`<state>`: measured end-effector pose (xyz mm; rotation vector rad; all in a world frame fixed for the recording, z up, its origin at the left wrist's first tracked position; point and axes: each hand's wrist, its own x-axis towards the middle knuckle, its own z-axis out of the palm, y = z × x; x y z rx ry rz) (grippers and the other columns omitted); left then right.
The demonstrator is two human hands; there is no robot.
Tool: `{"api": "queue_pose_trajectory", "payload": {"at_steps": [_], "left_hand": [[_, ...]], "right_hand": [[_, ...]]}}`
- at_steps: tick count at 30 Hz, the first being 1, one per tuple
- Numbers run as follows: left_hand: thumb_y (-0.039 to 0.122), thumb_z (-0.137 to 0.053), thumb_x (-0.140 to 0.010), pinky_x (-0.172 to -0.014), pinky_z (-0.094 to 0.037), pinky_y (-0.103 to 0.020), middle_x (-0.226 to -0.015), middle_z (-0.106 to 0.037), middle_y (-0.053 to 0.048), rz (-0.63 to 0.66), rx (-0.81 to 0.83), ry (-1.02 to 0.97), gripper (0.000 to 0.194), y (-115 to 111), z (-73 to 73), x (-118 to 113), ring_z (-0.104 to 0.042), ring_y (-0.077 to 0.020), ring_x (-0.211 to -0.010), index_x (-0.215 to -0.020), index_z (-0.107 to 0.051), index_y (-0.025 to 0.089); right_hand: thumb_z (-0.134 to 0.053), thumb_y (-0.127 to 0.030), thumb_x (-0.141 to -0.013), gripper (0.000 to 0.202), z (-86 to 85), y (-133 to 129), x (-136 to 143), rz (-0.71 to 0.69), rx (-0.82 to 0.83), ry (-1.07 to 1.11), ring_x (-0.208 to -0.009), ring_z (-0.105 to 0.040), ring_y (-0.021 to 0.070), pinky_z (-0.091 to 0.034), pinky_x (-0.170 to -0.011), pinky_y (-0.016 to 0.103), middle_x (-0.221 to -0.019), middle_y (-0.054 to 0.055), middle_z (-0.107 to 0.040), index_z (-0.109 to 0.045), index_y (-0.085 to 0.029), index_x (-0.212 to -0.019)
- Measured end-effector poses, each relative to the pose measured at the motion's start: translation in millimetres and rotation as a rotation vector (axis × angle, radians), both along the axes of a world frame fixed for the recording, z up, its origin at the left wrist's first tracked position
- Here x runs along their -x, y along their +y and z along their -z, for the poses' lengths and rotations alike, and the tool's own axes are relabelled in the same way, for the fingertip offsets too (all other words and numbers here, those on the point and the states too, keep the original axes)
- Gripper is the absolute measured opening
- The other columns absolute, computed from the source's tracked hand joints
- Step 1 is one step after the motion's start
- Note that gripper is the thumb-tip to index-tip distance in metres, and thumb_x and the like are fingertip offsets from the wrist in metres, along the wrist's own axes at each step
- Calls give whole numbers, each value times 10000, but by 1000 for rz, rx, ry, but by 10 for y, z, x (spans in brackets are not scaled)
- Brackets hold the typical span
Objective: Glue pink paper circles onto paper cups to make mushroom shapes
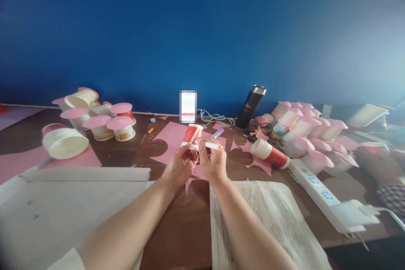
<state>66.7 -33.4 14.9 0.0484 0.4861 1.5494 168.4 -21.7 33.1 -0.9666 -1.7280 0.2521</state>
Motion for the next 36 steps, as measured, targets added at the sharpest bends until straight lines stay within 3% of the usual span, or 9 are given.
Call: {"api": "queue_pose_trajectory", "payload": {"at_steps": [9,15,18,22,25,29,36], "left_hand": [[100,-612,-748,-567,-454,-166,-673,-566,-5,-14,12,26,38,5,2,0,-504,-51,-565,-773,-591,119],[127,-659,-728,-556,-449,-172,-639,-540,12,-4,-56,92,93,7,33,-5,-494,-50,-544,-791,-593,113],[160,-690,-717,-548,-443,-170,-661,-556,4,6,-78,146,149,-1,37,-3,-508,-56,-566,-833,-615,104],[188,-741,-682,-583,-452,-180,-698,-588,-4,20,-121,197,219,-18,46,-1,-542,-70,-615,-860,-640,111],[208,-757,-677,-623,-450,-185,-741,-616,-16,60,-191,234,249,-29,63,-3,-560,-74,-650,-882,-659,109],[221,-745,-704,-669,-443,-192,-835,-644,-30,99,-256,252,286,-32,84,-9,-577,-77,-706,-960,-667,120],[192,-734,-696,-703,-443,-217,-881,-657,-47,99,-237,254,292,-20,97,-21,-588,-99,-734,-971,-662,129]], "right_hand": [[-512,-338,-890,225,-5,-23,0,23,39,-11,-733,-634,166,-490,-678,275,-844,41,-691,-689,-199,-876],[-501,-379,-893,271,58,70,5,46,93,348,-745,-620,140,-509,-710,300,-978,55,-662,-603,-214,-1082],[-594,-445,-816,409,105,164,-1,64,234,542,-839,-630,159,-521,-763,336,-1017,57,-644,-523,-229,-1156],[-688,-483,-712,559,151,225,4,-28,514,629,-916,-641,175,-530,-795,328,-1018,42,-647,-495,-229,-1170],[-702,-476,-694,602,169,216,35,-137,615,617,-866,-651,175,-542,-728,308,-1019,46,-655,-473,-216,-1186],[-741,-406,-662,636,182,202,77,-232,620,607,-791,-647,162,-532,-639,281,-1034,49,-651,-455,-214,-1197],[-735,-351,-669,598,188,213,65,-268,593,572,-839,-644,176,-531,-669,289,-1027,44,-641,-478,-219,-1192]]}}
